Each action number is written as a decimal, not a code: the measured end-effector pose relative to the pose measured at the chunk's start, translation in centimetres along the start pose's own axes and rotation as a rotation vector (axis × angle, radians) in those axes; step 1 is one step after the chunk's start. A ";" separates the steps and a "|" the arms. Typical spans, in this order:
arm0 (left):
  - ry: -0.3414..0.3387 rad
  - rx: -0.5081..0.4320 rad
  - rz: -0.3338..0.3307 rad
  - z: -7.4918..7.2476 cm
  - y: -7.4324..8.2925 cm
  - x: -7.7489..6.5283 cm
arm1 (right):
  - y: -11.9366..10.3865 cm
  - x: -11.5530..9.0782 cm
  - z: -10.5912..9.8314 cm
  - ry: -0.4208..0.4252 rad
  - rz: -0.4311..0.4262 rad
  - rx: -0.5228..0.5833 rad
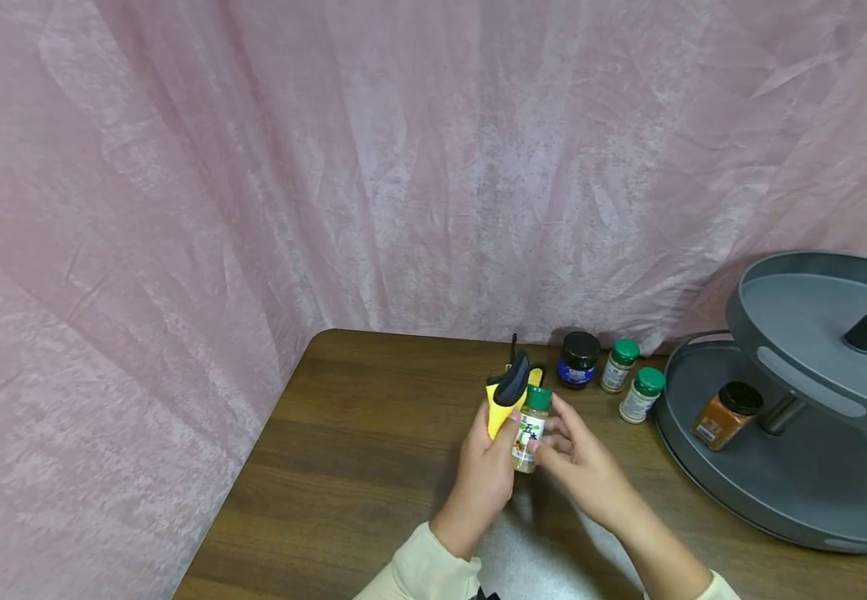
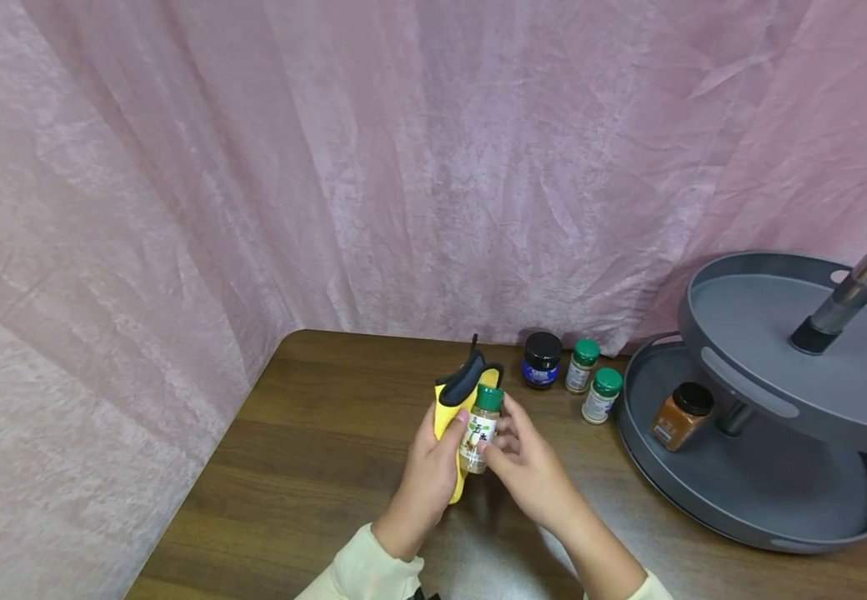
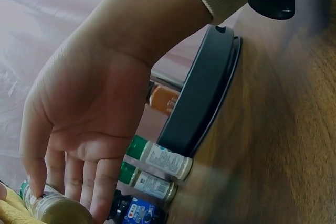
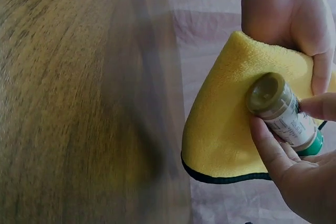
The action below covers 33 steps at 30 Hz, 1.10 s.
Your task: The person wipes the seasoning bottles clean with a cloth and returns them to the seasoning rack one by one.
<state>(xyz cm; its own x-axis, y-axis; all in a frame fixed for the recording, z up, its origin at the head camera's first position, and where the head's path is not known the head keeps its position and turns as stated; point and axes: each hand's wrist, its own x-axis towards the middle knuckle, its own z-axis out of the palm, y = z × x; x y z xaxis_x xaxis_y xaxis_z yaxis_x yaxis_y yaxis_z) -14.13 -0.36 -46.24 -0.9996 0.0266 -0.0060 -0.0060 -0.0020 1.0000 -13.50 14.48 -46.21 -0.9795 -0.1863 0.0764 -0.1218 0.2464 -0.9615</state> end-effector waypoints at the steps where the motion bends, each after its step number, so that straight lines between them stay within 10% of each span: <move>1: -0.002 -0.002 -0.004 0.0 0.0 0.0 | 0.0 0.0 0.0 -0.005 -0.004 -0.001; 18: -0.069 0.014 0.035 0.3 -0.1 -0.3 | -0.6 0.1 -0.6 0.137 0.101 -0.029; 33: -0.034 0.031 0.030 -0.2 -0.3 0.2 | -0.4 0.0 -0.3 -0.037 0.018 0.021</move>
<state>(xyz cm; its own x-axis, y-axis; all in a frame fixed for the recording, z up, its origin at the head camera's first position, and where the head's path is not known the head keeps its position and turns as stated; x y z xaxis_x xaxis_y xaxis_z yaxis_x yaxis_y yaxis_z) -14.33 -0.52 -46.50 -0.9978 0.0613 0.0234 0.0252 0.0280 0.9993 -13.48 14.62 -45.76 -0.9748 -0.2173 0.0497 -0.1006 0.2301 -0.9679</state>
